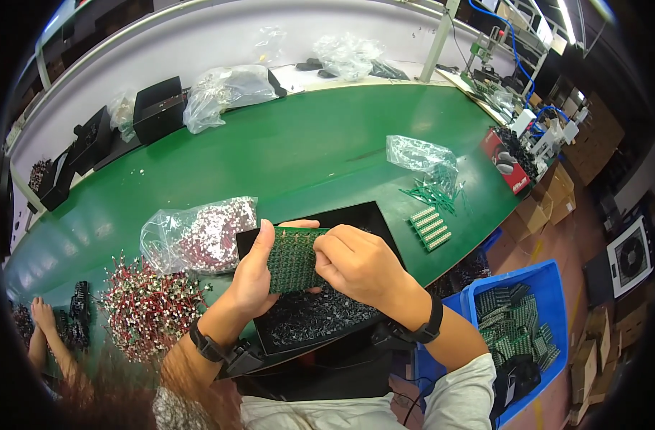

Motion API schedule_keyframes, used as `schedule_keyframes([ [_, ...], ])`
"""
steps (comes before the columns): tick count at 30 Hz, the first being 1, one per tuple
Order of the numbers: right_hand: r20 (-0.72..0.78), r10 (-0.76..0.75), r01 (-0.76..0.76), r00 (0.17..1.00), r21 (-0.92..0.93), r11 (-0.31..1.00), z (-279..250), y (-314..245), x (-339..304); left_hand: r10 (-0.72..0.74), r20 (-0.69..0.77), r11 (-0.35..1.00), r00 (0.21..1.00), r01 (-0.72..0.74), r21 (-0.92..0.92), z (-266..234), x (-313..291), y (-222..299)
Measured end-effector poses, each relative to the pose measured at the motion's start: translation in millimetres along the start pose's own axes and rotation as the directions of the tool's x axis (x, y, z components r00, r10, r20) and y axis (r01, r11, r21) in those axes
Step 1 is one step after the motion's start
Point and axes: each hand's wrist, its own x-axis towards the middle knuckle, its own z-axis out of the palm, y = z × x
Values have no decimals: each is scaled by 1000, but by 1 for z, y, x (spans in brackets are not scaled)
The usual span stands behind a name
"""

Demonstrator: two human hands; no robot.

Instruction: Manually assembling small components onto circuit boards at a factory workstation.

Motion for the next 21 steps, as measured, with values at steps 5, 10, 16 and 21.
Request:
schedule_keyframes([
  [5,12,88,-89,996,49,995,-4,1,-2,6,-7,1000,1000,-6,-20,-3,-1,-1],
  [10,21,67,-68,998,38,997,0,5,-4,19,7,1000,1000,-19,-1,-2,0,-1],
  [16,31,43,-42,999,-5,999,0,6,-2,15,13,999,1000,-15,30,-1,-1,-1],
  [21,49,80,-81,996,14,997,-12,-1,-1,45,35,999,998,-46,25,-4,1,-4],
])
